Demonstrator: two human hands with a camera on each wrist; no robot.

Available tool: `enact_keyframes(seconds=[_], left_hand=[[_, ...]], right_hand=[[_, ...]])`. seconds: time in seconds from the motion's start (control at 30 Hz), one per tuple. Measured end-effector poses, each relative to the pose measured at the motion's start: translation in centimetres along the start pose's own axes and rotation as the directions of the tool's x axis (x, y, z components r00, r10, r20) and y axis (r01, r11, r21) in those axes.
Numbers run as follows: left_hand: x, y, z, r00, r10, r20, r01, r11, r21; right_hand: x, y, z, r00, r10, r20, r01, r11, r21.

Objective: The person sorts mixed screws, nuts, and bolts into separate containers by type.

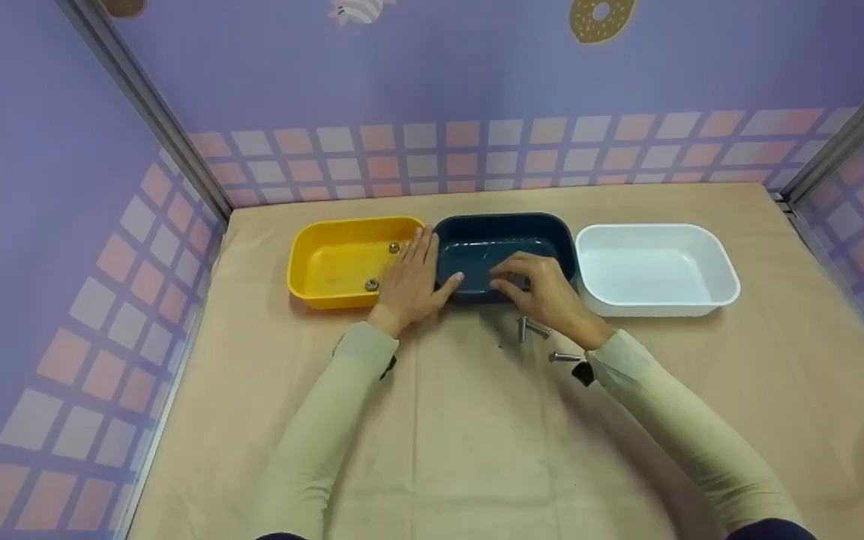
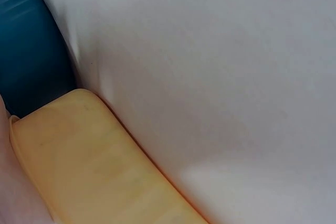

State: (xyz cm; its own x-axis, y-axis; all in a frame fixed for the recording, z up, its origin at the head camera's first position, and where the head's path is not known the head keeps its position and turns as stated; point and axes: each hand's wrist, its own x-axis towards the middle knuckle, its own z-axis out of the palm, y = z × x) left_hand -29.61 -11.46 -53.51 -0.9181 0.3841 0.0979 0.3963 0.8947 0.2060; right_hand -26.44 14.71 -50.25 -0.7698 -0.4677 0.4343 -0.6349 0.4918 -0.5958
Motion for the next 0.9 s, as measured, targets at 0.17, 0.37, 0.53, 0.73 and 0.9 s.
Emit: enact_keyframes(seconds=[0.17,0.37,0.53,0.73,0.9], left_hand=[[0.0,0.0,0.2,1.000,-0.008,0.027,0.008,1.000,0.008],[0.1,0.0,0.1,0.999,-0.013,0.030,0.014,1.000,-0.006],[0.1,0.0,0.0,1.000,-0.007,0.015,0.007,1.000,-0.010],[0.1,0.1,0.1,1.000,-0.009,0.017,0.009,1.000,-0.002],[0.1,-0.1,0.1,1.000,-0.010,0.024,0.010,1.000,-0.003]], right_hand=[[-1.0,-0.8,-0.1,1.000,0.004,0.019,-0.004,1.000,0.015],[-1.9,-1.3,0.1,0.999,0.000,0.039,-0.001,1.000,0.018],[-3.1,-1.1,0.5,0.999,0.012,0.050,-0.012,1.000,-0.002],[-4.5,-0.4,1.2,0.995,0.038,0.090,-0.036,0.999,-0.022],[-5.2,0.1,2.2,0.985,0.035,0.167,-0.032,0.999,-0.021]])
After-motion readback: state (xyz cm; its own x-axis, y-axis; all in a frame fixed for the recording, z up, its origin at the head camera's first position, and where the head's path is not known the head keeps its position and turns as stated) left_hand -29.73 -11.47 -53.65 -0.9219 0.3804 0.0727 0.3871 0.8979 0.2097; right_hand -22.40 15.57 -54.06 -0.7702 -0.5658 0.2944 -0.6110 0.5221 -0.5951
